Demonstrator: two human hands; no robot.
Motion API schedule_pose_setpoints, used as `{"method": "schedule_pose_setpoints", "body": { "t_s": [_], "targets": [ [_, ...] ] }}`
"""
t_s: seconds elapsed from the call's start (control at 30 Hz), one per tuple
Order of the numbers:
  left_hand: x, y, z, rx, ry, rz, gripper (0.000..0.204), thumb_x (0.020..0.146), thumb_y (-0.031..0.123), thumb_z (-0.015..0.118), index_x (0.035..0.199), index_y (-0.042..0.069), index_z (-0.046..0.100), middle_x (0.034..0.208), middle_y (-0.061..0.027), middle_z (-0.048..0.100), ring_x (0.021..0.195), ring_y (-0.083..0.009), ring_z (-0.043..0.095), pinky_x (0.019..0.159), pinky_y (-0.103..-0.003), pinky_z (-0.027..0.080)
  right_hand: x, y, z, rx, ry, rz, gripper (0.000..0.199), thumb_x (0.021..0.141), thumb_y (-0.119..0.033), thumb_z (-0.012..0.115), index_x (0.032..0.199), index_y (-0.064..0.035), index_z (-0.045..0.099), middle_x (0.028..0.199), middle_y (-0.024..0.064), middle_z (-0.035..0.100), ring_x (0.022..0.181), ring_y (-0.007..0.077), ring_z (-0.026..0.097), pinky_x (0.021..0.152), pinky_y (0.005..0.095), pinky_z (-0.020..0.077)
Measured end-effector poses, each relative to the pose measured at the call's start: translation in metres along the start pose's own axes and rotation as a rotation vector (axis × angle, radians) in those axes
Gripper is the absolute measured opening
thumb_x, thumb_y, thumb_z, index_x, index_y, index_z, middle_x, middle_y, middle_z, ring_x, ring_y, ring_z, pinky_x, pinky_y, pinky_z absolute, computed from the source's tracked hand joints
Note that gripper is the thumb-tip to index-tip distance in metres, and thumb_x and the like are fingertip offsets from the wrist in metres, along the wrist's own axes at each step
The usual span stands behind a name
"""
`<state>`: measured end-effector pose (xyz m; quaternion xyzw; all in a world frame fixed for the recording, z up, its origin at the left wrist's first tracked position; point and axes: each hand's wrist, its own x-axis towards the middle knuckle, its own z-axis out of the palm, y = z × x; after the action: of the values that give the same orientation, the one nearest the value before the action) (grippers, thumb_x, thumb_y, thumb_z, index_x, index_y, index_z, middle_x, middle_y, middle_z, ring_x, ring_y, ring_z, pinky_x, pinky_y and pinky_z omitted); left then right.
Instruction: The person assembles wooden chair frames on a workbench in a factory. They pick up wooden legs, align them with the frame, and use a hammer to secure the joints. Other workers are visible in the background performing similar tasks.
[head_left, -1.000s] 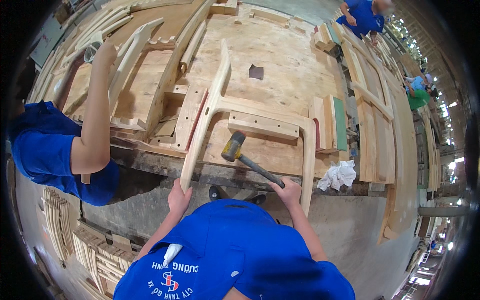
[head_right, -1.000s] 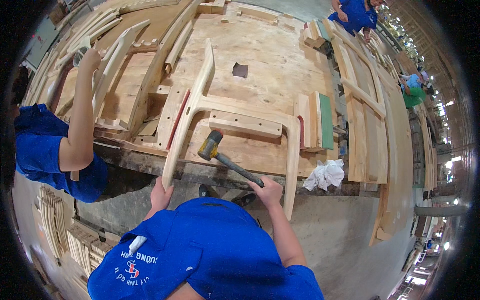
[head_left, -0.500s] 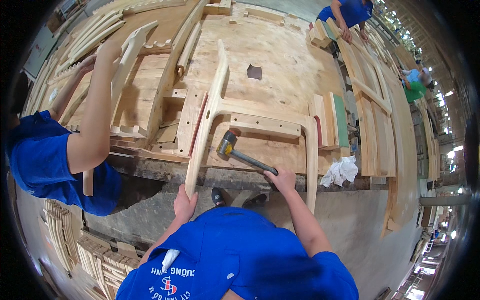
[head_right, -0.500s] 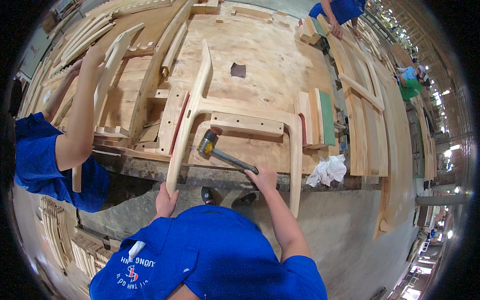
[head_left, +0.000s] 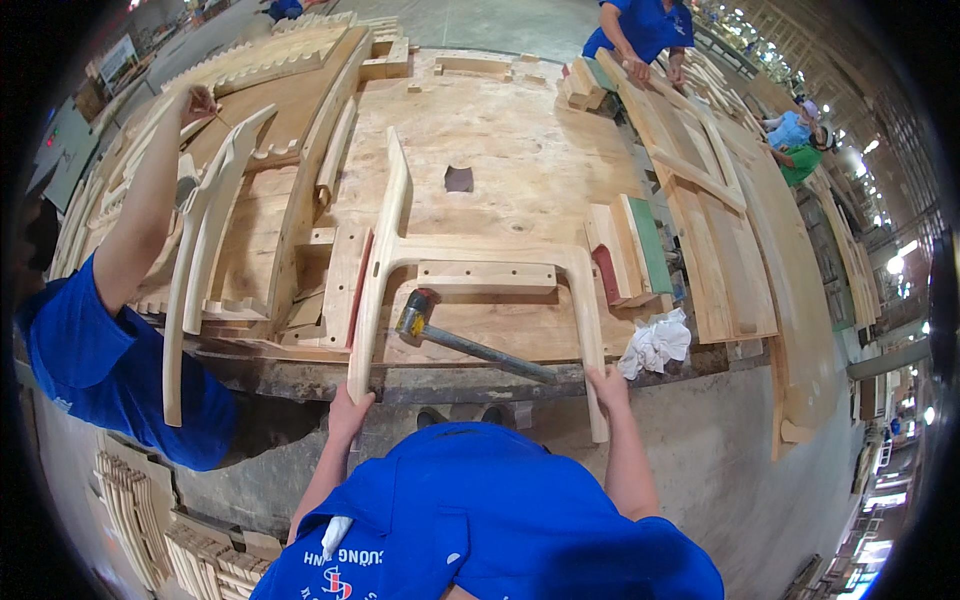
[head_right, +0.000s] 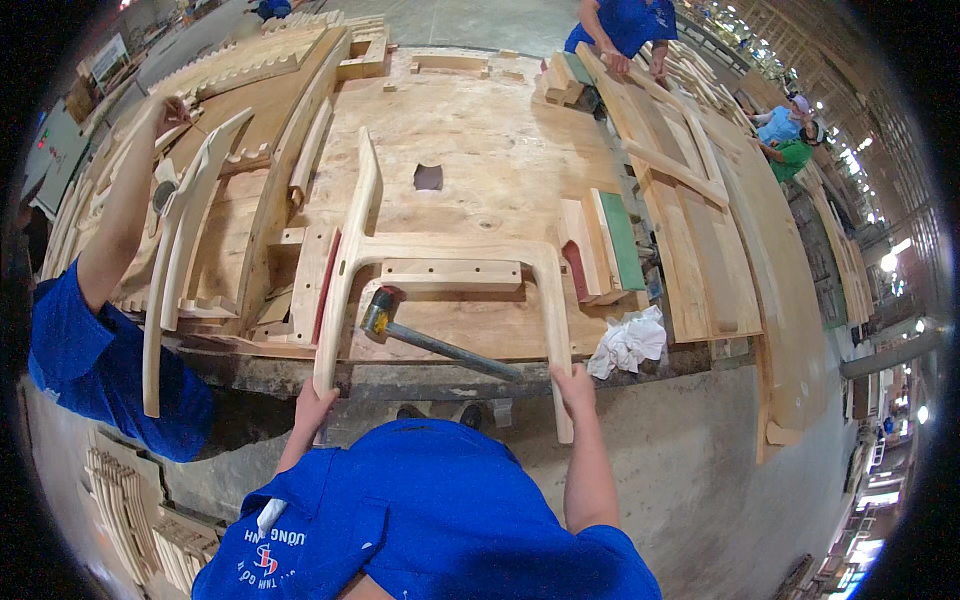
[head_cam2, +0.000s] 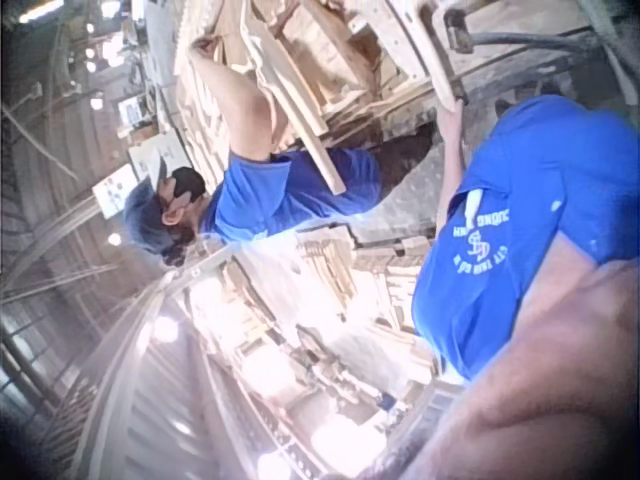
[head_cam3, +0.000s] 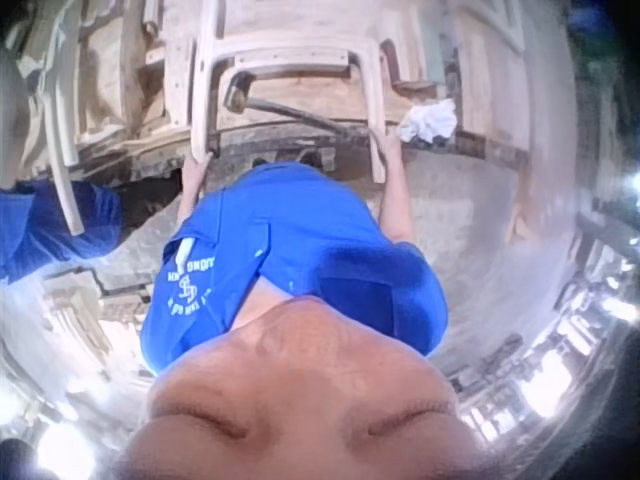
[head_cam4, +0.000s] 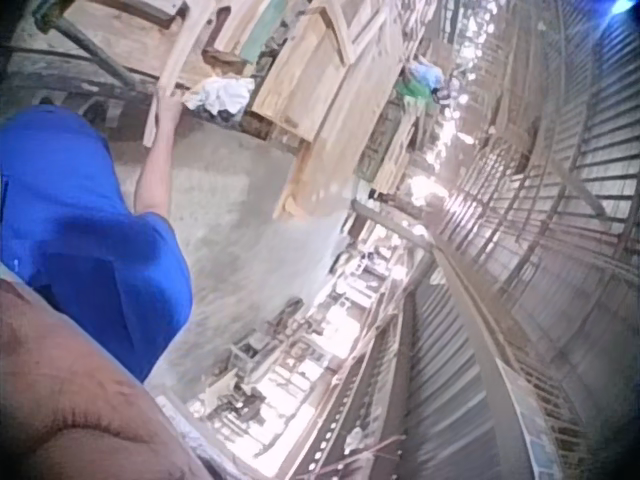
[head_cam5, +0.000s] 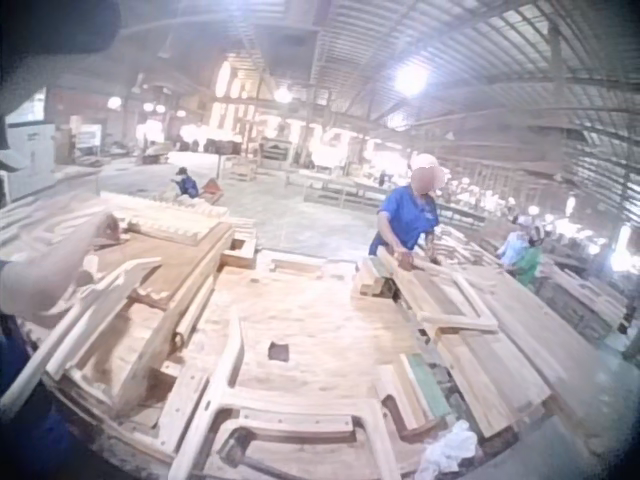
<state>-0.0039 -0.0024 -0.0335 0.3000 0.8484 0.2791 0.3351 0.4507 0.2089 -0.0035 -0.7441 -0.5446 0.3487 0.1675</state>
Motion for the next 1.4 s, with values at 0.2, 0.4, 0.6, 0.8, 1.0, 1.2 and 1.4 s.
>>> {"method": "schedule_pose_setpoints", "body": {
  "t_s": [0.2, 0.4, 0.6, 0.8, 1.0, 1.2, 1.4],
  "targets": [
    [0.005, 0.027, 0.002, -0.03, 0.093, -0.03, 0.046, 0.071, 0.034, 0.068, 0.101, 0.0, 0.058, 0.075, -0.0141, 0.065, 0.059, -0.0218, 0.065, 0.061, -0.034, 0.052, -0.01, -0.001, 0.015, 0.231, -0.016, 0.055, 0.03, 0.075, -0.027, 0.073, 0.078, 0.0016, 0.064, 0.058, 0.0064, 0.058, 0.046, 0.0125, 0.056, 0.043, 0.0283, 0.0467],
    [-0.013, 0.038, 0.011, 0.08, 0.261, 0.063, 0.042, 0.07, 0.032, 0.067, 0.096, 0.0, 0.059, 0.071, -0.015, 0.064, 0.061, -0.0272, 0.065, 0.064, -0.039, 0.051, -0.013, 0.006, 0.008, 0.291, 0.064, -0.03, 0.03, 0.075, -0.027, 0.072, 0.079, 0.001, 0.064, 0.062, 0.0069, 0.06, 0.049, 0.0125, 0.057, 0.044, 0.0275, 0.0473],
    [-0.028, 0.033, 0.032, -0.298, 0.505, 0.253, 0.034, 0.07, 0.018, 0.07, 0.093, -0.002, 0.056, 0.078, -0.015, 0.064, 0.072, -0.0199, 0.061, 0.067, -0.034, 0.049, -0.018, 0.008, -0.009, 0.635, 0.274, -0.244, 0.039, 0.073, -0.031, 0.074, 0.088, 0.0016, 0.059, 0.064, 0.0045, 0.059, 0.052, 0.0114, 0.058, 0.046, 0.0282, 0.0479],
    [-0.02, 0.051, 0.042, -0.581, 0.39, 0.284, 0.033, 0.074, 0.004, 0.068, 0.103, -0.001, 0.052, 0.09, -0.0059, 0.056, 0.079, -0.014, 0.053, 0.073, -0.029, 0.045, 0.0, 0.015, -0.027, 0.674, 0.436, -0.51, 0.043, 0.069, -0.035, 0.075, 0.089, -0.0015, 0.057, 0.072, 0.0053, 0.058, 0.064, 0.0128, 0.054, 0.058, 0.0293, 0.0453],
    [-0.03, 0.048, 0.057, -0.784, 0.408, 0.236, 0.031, 0.075, 0.002, 0.066, 0.102, 0.001, 0.051, 0.087, -0.0054, 0.055, 0.078, -0.0147, 0.054, 0.072, -0.028, 0.046, -0.002, 0.006, -0.046, 0.719, 0.424, -0.622, 0.037, 0.067, -0.025, 0.076, 0.089, -0.0026, 0.056, 0.074, 0.0017, 0.056, 0.067, 0.0101, 0.051, 0.059, 0.0266, 0.0437],
    [-0.048, 0.036, 0.056, -0.898, 0.409, 0.2, 0.03, 0.075, -0.002, 0.065, 0.1, 0.004, 0.051, 0.085, -0.0029, 0.055, 0.074, -0.0119, 0.053, 0.067, -0.026, 0.045, -0.002, -0.002, -0.041, 0.792, 0.396, -0.615, 0.03, 0.065, -0.016, 0.074, 0.085, -0.0031, 0.057, 0.074, -0.0009, 0.054, 0.069, 0.0092, 0.051, 0.061, 0.0283, 0.0442],
    [-0.06, 0.042, 0.061, -0.739, 0.451, 0.116, 0.032, 0.073, 0.004, 0.071, 0.099, 0.004, 0.053, 0.084, -0.0019, 0.057, 0.078, -0.0126, 0.055, 0.069, -0.028, 0.047, 0.005, 0.02, -0.039, 0.945, 0.357, -0.485, 0.034, 0.065, -0.007, 0.067, 0.098, -0.0023, 0.059, 0.085, 0.0029, 0.058, 0.075, 0.0143, 0.054, 0.068, 0.0302, 0.0454]
  ]
}}
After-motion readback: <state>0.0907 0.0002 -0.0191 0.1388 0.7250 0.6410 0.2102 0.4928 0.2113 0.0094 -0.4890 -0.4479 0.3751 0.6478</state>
